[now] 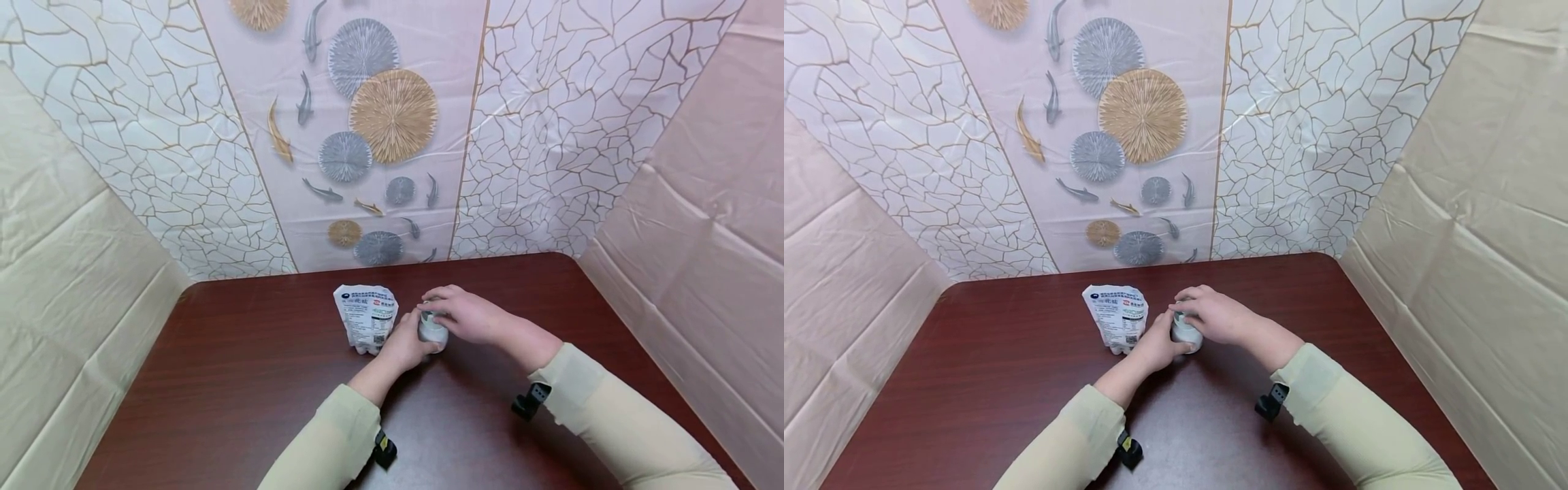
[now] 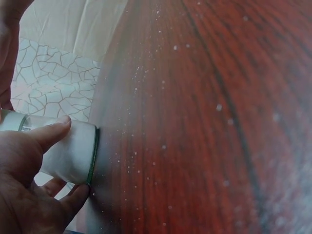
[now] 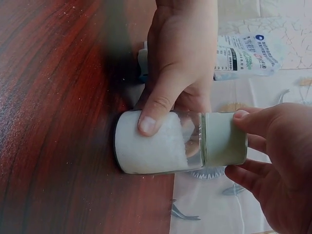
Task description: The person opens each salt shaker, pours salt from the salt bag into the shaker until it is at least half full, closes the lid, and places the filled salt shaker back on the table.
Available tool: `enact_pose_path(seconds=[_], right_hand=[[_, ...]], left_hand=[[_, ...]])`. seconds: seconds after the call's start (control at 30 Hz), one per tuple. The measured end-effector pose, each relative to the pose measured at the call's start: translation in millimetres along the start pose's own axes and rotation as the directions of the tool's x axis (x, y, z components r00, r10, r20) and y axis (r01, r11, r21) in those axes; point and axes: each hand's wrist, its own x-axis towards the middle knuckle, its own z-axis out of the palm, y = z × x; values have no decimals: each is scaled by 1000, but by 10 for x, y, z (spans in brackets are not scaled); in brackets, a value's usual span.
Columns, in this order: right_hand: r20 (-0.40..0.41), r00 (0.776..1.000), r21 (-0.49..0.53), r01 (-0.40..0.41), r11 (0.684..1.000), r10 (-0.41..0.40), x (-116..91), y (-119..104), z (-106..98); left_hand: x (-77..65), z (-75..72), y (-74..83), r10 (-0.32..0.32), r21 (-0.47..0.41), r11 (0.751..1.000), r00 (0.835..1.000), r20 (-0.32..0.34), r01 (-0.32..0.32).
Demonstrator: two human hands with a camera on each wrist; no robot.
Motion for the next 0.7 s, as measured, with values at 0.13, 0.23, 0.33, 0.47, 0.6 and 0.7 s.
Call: enact_pose_path(seconds=[0.13,0.23,0.33,0.47,0.6,0.7], right_hand=[[-4,1000,-5,-8,1000,8,3,2,6],[-13,1000,-3,-24,1000,24,11,-9,12],[-27,998,-6,-50,999,50,22,-26,28],[-52,993,-22,-106,994,105,30,-64,55],[-76,979,-42,-191,981,187,44,-112,79],[-93,964,-47,-255,966,250,65,-144,92]], left_hand=[[1,6,0,1,-5,1000,1000,6,-1],[0,3,-3,2,-4,1000,1000,8,-2],[3,-2,-4,5,-1,1000,1000,9,-5],[0,0,-7,6,-2,1000,1000,10,-6],[-8,1,-5,7,-2,1000,1000,8,-7],[-10,-4,2,12,-6,1000,1000,5,-12]])
